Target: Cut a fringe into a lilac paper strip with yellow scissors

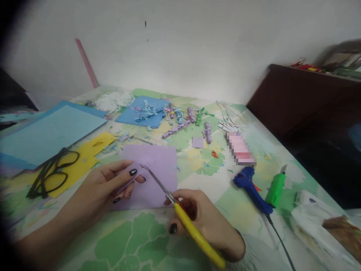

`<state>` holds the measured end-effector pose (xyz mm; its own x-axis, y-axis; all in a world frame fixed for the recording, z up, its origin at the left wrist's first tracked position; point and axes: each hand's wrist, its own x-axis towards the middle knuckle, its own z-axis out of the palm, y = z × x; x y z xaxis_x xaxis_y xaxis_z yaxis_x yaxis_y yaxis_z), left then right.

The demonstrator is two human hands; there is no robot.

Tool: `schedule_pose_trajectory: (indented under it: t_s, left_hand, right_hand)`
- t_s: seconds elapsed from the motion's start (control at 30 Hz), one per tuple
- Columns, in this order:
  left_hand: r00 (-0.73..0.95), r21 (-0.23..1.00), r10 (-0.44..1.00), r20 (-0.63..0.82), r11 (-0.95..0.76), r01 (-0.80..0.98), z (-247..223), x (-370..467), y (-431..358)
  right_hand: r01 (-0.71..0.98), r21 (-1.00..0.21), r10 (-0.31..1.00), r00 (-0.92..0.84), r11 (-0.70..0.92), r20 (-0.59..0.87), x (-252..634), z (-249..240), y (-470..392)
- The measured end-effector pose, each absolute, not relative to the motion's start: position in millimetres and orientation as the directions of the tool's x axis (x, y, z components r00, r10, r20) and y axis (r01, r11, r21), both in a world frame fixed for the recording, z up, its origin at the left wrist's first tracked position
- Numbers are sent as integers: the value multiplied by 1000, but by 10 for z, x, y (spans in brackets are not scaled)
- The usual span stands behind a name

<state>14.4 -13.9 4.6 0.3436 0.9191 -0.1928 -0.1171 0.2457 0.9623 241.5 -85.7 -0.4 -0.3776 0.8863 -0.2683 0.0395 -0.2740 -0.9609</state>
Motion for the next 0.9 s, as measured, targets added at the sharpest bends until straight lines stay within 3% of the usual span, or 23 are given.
schedule_pose_trajectory:
  t_s: [0.2, 0.27, 0.33, 0.43, 0.57, 0.73, 0.83, 0.9]
  left_hand:
    - [300, 960, 933, -198, 247, -133, 73, 131, -142]
    - [298, 958, 932, -207, 254, -131, 70, 136, -133]
    - [311, 952, 923, -229, 279, -127, 63, 144, -123]
    - [327, 944, 910, -253, 307, -124, 48, 152, -114]
    - [341, 947, 906, -252, 304, -106, 44, 152, -108]
    - [314, 982, 931, -189, 174, 74, 87, 172, -145]
    - [272, 919, 958, 95, -189, 345, 55, 193, -204]
    - [315, 708, 858, 407, -513, 485, -17, 201, -245]
  right_hand:
    - [246, -930, 900, -276, -273, -337, 2485, 63, -815]
    - [462, -873, 957, -148, -155, -248, 2502, 16, -770]
    - [739, -672, 996, -2, -55, -84, 2525, -62, -729]
    - [820, -567, 994, 106, -77, 17, 2567, -188, -691]
    - [827, -562, 986, 112, -24, 123, 2612, -284, -671]
    - [734, -675, 966, 120, 68, 228, 2630, -240, -678]
    - [589, -800, 961, 137, 115, 239, 2574, -179, -708]
    - [435, -890, 978, 90, 134, 191, 2490, -167, -724]
